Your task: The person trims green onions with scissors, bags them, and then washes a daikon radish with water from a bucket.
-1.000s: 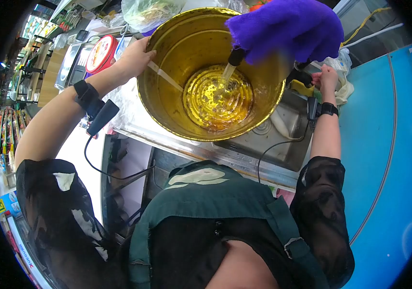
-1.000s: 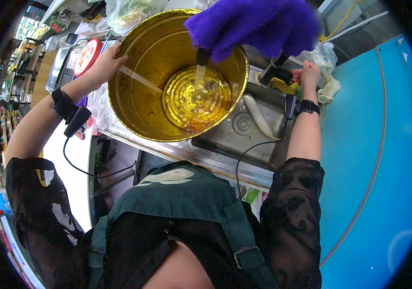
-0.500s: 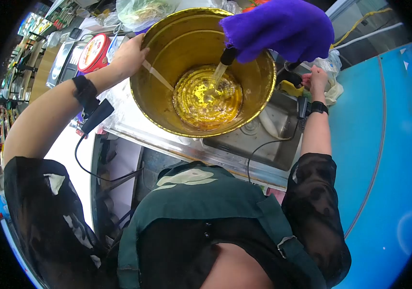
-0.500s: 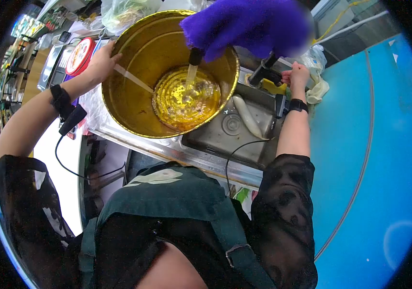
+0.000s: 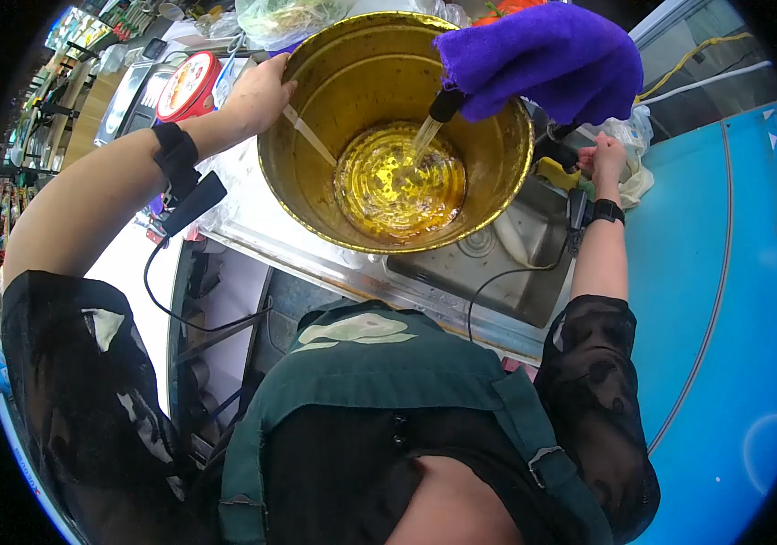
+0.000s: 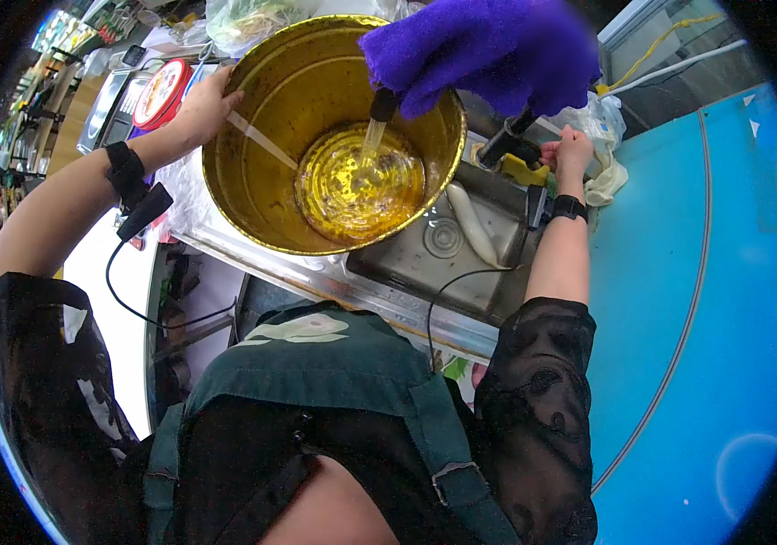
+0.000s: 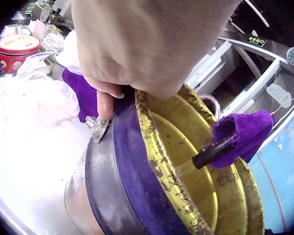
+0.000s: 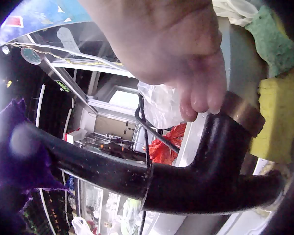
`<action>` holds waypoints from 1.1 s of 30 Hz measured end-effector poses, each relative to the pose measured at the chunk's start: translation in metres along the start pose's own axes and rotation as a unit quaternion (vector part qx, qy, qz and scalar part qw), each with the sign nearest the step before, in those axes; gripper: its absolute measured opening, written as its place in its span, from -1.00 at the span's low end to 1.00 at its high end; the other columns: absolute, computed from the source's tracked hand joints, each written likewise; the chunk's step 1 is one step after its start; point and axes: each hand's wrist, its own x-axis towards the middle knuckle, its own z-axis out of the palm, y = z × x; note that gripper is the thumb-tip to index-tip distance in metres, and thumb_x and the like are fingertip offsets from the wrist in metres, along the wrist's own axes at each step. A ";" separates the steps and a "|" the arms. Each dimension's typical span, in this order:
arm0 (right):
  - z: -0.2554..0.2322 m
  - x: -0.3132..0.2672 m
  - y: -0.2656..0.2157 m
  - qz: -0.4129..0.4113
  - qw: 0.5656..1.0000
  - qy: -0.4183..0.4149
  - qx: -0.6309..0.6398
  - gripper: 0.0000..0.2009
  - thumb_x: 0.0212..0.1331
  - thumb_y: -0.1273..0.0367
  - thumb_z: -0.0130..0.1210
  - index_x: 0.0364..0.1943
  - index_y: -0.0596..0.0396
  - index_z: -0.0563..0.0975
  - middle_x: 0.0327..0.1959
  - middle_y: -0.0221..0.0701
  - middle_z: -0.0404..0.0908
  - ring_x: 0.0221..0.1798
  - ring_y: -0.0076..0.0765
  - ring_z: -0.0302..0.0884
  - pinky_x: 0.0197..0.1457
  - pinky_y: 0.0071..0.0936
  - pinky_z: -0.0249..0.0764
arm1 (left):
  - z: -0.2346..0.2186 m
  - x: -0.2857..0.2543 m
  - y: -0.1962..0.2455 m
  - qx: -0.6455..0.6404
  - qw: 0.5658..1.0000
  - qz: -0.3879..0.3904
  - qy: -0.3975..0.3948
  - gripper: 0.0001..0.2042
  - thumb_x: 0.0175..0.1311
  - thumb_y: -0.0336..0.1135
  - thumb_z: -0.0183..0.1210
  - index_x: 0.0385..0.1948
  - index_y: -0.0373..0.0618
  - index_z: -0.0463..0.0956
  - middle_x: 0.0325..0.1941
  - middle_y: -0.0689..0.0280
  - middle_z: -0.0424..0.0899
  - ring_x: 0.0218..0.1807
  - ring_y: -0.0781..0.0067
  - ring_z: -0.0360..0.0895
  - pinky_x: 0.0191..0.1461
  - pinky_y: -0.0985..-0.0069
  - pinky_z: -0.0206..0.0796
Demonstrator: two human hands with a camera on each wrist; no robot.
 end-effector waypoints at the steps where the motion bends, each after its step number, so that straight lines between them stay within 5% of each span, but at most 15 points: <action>1: 0.000 -0.001 0.000 0.002 1.000 0.000 -0.001 -0.76 0.35 0.20 -0.10 -0.25 0.10 0.40 -0.63 -0.22 0.58 -0.72 -0.36 0.46 -0.64 -0.38 0.50 | 0.000 0.000 0.000 0.000 1.000 0.000 -0.002 -0.62 0.26 -0.28 0.04 0.08 -0.21 0.36 -0.11 -0.12 0.58 0.01 -0.13 0.50 0.10 0.13 0.33; 33: 0.002 -0.005 -0.001 -0.015 1.000 -0.013 0.006 -0.76 0.35 0.21 -0.10 -0.24 0.11 0.38 -0.60 -0.20 0.59 -0.70 -0.32 0.47 -0.61 -0.36 0.52 | 0.003 -0.006 -0.001 -0.023 0.999 -0.005 0.027 -0.68 0.27 -0.26 0.05 0.00 -0.21 0.41 -0.12 -0.09 0.59 -0.01 -0.14 0.50 0.07 0.11 0.31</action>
